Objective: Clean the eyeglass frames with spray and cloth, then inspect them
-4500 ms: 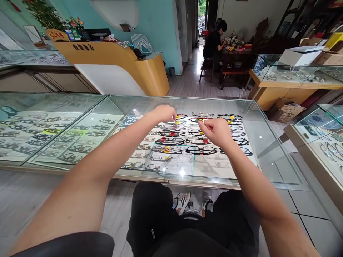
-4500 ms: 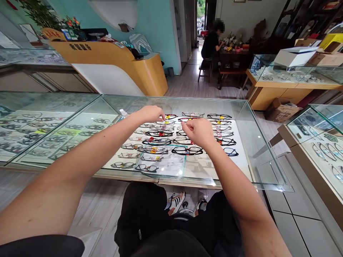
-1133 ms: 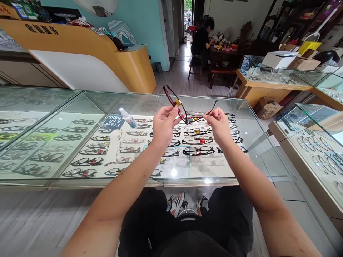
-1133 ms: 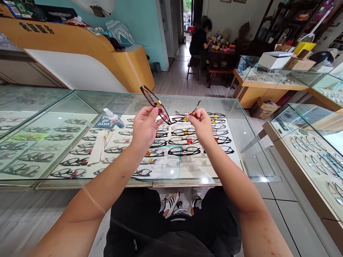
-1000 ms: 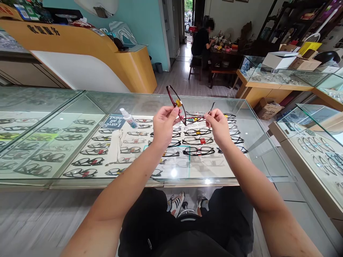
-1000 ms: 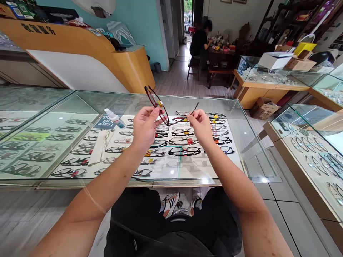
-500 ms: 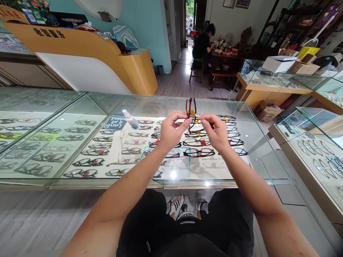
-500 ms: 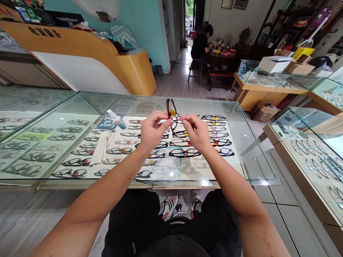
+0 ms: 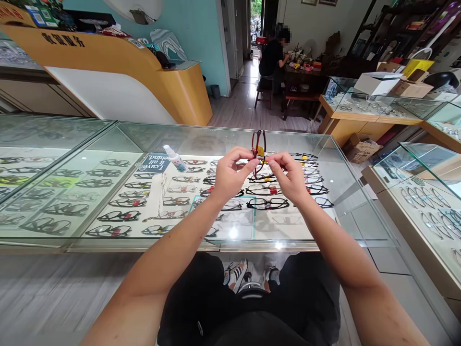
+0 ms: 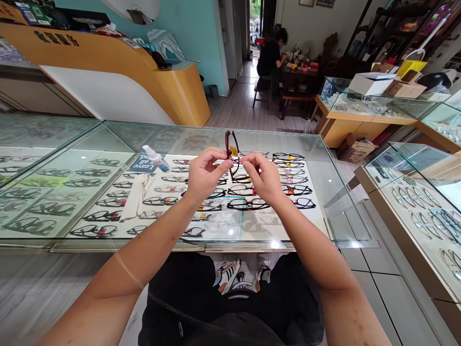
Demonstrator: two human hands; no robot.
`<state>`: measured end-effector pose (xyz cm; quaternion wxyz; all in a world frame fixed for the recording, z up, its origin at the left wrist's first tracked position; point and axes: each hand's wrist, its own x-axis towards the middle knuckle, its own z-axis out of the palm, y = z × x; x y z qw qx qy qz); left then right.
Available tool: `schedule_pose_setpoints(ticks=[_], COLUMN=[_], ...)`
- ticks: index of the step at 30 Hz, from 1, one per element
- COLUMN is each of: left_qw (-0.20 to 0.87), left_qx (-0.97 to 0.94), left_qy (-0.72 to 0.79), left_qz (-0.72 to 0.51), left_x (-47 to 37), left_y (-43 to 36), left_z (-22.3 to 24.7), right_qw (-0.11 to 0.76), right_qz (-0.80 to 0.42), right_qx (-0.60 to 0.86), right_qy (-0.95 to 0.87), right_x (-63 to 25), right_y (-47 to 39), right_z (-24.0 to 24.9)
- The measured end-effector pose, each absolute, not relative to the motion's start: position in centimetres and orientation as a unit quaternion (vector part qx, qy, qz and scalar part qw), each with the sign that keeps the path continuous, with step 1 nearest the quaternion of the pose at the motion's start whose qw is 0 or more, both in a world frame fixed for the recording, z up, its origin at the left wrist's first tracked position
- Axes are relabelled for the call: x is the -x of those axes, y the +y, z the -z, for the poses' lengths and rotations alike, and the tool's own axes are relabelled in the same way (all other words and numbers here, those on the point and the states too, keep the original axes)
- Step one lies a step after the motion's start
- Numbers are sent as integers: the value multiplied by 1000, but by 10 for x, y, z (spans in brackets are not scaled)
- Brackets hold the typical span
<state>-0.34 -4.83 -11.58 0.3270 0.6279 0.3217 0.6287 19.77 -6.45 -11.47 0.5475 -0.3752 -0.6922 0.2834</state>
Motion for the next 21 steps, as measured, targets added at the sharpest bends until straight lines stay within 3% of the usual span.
schedule_pose_setpoints(ticks=[15,21], left_qw=[333,309], left_qx=[-663,-670], left_qy=[323,331], left_qz=[-587,-588], left_x=[2,7], left_y=[-53,-47], left_z=[114,117], right_qw=[478,505], right_qz=[-265,-225], right_qx=[392,440], right_qy=[-740,-708], right_x=[-194,-200], right_y=[-64,-59], right_z=[110,109])
